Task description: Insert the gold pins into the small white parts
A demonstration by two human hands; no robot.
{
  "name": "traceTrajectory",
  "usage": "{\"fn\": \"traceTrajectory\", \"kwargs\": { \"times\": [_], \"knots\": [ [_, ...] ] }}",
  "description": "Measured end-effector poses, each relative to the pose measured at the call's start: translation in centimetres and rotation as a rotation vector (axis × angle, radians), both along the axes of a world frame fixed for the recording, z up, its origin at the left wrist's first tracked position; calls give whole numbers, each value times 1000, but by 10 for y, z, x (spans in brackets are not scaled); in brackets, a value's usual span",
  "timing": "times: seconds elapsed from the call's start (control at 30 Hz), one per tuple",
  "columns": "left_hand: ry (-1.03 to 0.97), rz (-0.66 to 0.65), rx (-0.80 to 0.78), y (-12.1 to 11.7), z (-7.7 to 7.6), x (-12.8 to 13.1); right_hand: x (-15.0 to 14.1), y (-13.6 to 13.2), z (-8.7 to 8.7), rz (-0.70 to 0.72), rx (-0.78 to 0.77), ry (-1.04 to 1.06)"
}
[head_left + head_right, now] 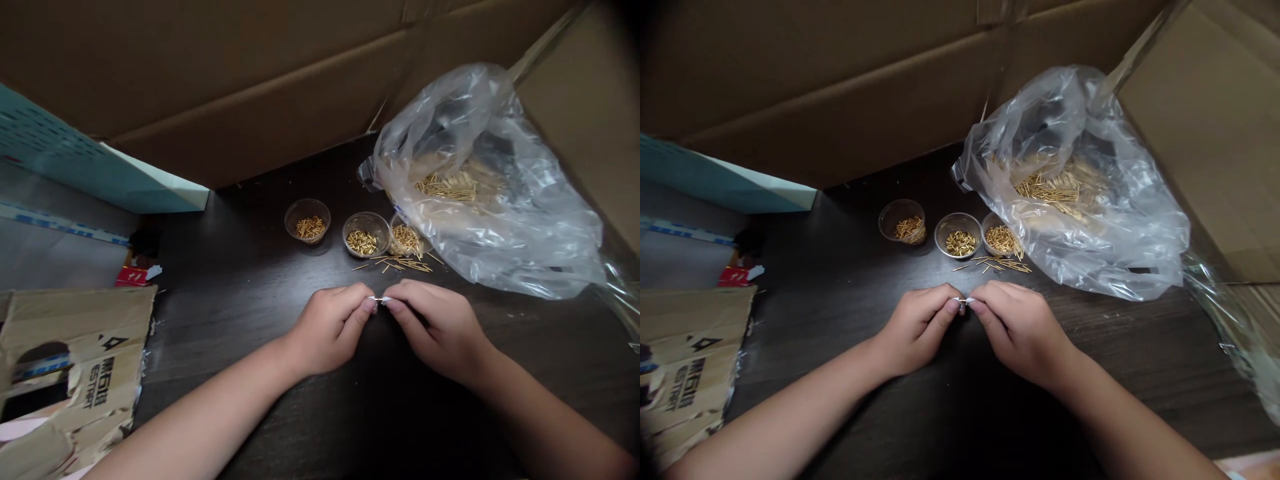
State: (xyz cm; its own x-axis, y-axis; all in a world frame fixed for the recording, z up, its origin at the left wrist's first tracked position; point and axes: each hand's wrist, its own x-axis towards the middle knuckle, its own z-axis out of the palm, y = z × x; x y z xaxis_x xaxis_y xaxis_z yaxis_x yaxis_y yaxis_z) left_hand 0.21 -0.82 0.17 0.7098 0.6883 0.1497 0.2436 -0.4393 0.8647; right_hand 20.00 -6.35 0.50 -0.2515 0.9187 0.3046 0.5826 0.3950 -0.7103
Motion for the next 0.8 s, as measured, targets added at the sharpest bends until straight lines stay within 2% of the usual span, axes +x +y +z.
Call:
{"fn": "traceTrajectory", "kwargs": {
  "times": [0.17, 0.4, 0.8],
  "knots": [
    [18, -7, 42, 2, 0, 1, 1, 1, -2, 21, 43, -22],
    [75, -12, 63, 1, -2, 1, 4, 3, -7, 55, 15, -29],
    [99, 82, 51, -3, -4, 2, 2, 9, -11, 56, -237, 179]
  ]
}}
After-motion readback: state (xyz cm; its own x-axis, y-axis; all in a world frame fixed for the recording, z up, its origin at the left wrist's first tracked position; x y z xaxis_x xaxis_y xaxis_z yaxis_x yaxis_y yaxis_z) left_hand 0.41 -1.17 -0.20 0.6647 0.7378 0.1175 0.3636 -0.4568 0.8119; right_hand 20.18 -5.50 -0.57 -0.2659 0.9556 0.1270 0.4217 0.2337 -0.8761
